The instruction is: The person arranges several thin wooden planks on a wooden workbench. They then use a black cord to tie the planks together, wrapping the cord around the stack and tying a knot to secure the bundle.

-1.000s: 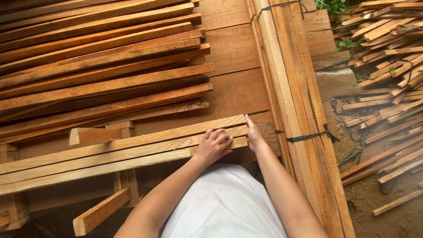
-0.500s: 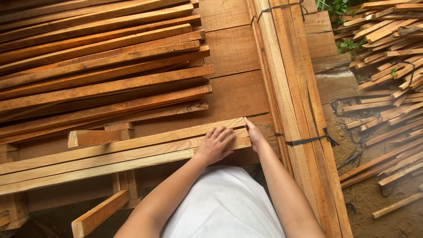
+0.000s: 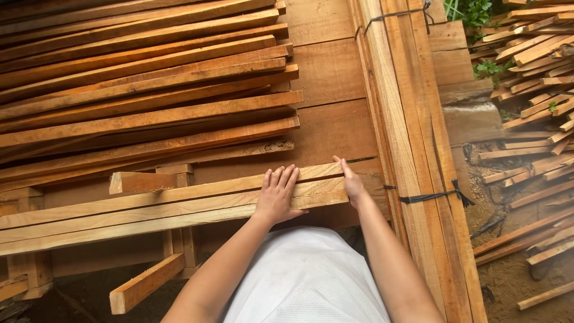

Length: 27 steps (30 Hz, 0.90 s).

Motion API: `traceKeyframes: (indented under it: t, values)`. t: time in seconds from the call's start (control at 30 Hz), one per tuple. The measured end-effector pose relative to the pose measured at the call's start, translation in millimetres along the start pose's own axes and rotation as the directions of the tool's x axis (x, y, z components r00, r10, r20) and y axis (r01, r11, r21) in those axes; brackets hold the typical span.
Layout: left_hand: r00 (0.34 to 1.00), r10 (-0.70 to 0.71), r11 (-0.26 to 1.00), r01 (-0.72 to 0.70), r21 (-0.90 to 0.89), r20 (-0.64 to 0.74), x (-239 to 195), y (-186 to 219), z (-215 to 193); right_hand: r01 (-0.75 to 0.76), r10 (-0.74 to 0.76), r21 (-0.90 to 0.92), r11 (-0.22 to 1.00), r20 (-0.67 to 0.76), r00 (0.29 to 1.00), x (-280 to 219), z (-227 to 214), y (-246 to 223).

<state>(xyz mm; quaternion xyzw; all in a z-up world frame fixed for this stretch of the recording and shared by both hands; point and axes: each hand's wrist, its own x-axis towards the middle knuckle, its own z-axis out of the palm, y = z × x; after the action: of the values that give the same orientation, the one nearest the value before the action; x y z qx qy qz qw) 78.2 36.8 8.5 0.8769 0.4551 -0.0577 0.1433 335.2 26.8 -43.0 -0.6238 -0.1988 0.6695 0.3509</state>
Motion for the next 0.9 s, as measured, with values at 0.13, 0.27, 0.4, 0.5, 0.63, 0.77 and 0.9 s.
traceKeyframes:
  t: [0.13,0.27,0.4,0.5,0.63,0.77,0.9]
  values:
    - [1.000,0.001,1.000,-0.001,0.005,0.016,2.1,-0.8,-2.1,0.056,-0.053,-0.048,0.997,0.062,0.997,-17.2,3.5,-32.9]
    - [1.000,-0.013,1.000,0.013,-0.010,0.024,-6.6,-1.8,-3.3,0.148,-0.148,-0.004,0.989,0.060,0.987,-23.6,24.5,-41.5]
    - [0.999,-0.012,0.999,0.013,-0.032,0.030,-2.6,-0.9,-5.8,0.062,-0.084,0.208,0.976,0.097,0.992,14.5,-7.2,-17.0]
    - [1.000,-0.021,0.999,0.022,-0.036,0.016,-2.9,-0.4,3.2,0.105,-0.105,-0.003,0.994,0.028,0.994,2.5,8.9,-7.8]
    - [1.000,-0.014,1.000,0.014,-0.022,-0.013,-3.7,-0.2,3.6,0.099,-0.100,0.038,0.994,0.026,0.995,-13.3,14.0,-21.3]
    - [1.000,-0.022,0.999,0.021,-0.025,-0.018,-3.8,-2.3,3.6,0.007,-0.007,0.052,0.999,-0.002,1.000,-23.4,16.4,-25.0]
    - [0.999,-0.018,1.000,0.018,-0.018,-0.029,-2.1,-1.9,5.0,-0.033,0.033,-0.048,0.998,0.000,0.999,-3.7,-0.1,-13.3]
